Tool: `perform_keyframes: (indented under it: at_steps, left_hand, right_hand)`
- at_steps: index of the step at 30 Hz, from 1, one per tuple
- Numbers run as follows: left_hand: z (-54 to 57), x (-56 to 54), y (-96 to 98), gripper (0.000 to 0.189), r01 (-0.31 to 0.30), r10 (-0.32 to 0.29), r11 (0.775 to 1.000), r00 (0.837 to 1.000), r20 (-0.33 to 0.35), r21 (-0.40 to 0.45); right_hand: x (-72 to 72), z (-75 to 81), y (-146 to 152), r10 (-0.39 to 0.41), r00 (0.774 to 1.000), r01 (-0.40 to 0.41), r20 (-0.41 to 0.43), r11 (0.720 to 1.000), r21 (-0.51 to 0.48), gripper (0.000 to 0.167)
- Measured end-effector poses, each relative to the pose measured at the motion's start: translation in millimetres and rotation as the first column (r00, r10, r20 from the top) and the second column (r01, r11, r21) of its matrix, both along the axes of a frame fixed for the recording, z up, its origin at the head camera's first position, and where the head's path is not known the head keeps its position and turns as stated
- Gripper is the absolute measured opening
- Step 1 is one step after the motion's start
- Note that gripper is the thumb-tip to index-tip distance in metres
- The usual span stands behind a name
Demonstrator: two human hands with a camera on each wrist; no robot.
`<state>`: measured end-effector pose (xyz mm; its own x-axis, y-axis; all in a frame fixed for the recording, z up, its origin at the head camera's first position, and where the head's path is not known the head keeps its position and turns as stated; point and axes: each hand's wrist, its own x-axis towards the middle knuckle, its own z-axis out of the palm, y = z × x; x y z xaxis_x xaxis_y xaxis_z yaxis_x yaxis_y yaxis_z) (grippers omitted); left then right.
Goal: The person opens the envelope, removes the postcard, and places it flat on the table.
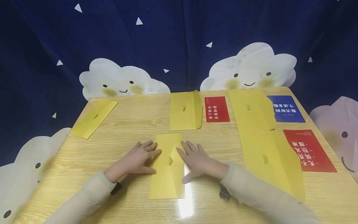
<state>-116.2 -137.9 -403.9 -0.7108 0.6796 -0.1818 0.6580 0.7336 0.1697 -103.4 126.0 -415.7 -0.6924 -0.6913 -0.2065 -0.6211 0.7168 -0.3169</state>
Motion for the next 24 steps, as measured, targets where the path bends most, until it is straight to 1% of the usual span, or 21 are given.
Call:
perform_keyframes:
  at_steps: [8,12,17,24]
  left_hand:
    - [-1.1,-4.9,11.2,0.076,0.019,-0.019,1.000,1.000,0.013,-0.011]
    - [-0.6,-6.4,16.7,0.076,0.027,-0.027,1.000,0.999,0.020,-0.013]
    - [-0.6,-6.7,23.3,0.076,0.035,-0.035,0.999,0.999,0.011,-0.041]
    - [-1.0,-8.1,33.0,0.077,0.053,-0.053,0.996,0.999,-0.001,-0.072]
  right_hand:
    - [-0.2,-3.5,11.6,-0.010,1.000,0.010,-0.004,1.000,-0.011,0.112]
    - [0.0,-2.2,16.9,-0.017,1.000,0.017,0.003,1.000,-0.024,0.112]
    - [0.5,-1.3,23.9,-0.020,1.000,0.020,0.008,0.999,-0.041,0.112]
    - [1.0,-4.5,34.5,-0.026,1.000,0.026,0.001,0.999,-0.044,0.113]
